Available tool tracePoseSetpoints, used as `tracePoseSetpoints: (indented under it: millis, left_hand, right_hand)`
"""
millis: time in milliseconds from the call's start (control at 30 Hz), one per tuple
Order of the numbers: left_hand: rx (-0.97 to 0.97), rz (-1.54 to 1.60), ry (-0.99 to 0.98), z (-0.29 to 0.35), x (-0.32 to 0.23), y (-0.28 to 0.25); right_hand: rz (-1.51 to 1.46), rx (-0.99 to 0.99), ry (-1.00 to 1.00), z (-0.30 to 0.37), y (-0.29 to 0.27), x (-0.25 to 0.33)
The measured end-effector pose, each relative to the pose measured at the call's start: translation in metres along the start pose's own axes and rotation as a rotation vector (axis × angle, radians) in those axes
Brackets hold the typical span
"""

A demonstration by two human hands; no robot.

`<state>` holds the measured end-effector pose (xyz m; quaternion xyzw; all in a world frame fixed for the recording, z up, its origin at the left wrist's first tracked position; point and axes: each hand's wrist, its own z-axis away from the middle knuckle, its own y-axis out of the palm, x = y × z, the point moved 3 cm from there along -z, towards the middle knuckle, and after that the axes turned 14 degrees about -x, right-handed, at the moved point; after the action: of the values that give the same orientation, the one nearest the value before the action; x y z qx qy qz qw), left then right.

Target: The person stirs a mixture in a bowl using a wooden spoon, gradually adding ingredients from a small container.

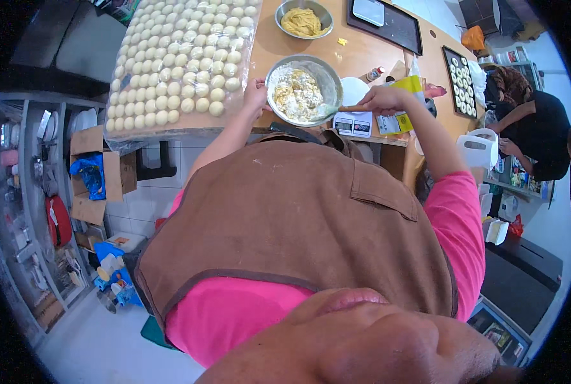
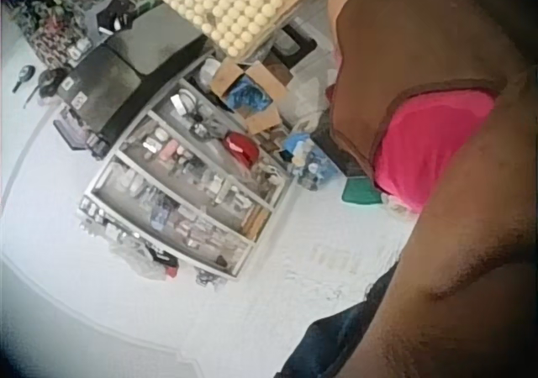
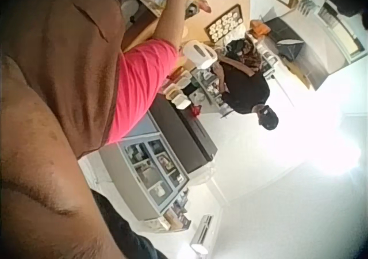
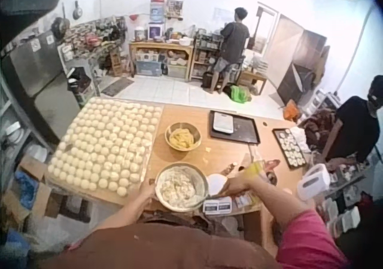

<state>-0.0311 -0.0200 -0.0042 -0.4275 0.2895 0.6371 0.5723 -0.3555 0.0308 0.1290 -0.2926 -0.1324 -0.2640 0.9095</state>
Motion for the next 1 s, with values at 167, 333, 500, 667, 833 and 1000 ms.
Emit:
tracePoseSetpoints:
  millis: [167, 333, 500, 667, 833, 1000]
  left_hand:
    - [0.008, 0.02, 0.006, 0.001, 0.005, -0.002]
    - [0.017, 0.037, -0.016, 0.009, 0.0, 0.001]
    - [0.026, 0.116, -0.042, 0.0, 0.017, 0.0]
    - [0.01, 0.14, -0.08, 0.006, 0.015, 0.0]
    - [-0.019, 0.156, -0.096, 0.007, 0.017, -0.003]
    - [0.043, 0.135, -0.079, 0.011, 0.011, 0.0]
  right_hand:
    - [-0.359, 0.028, 0.064, -0.001, 0.043, -0.016]
    - [-0.544, -0.001, 0.076, -0.008, 0.083, -0.027]
    - [-0.949, -0.008, 0.025, -0.006, 0.124, -0.013]
    - [-1.379, 0.113, 0.066, -0.032, 0.162, -0.034]
    - [-1.527, 0.07, 0.168, -0.028, 0.168, -0.034]
    - [-1.654, 0.18, 0.093, -0.038, 0.159, -0.059]
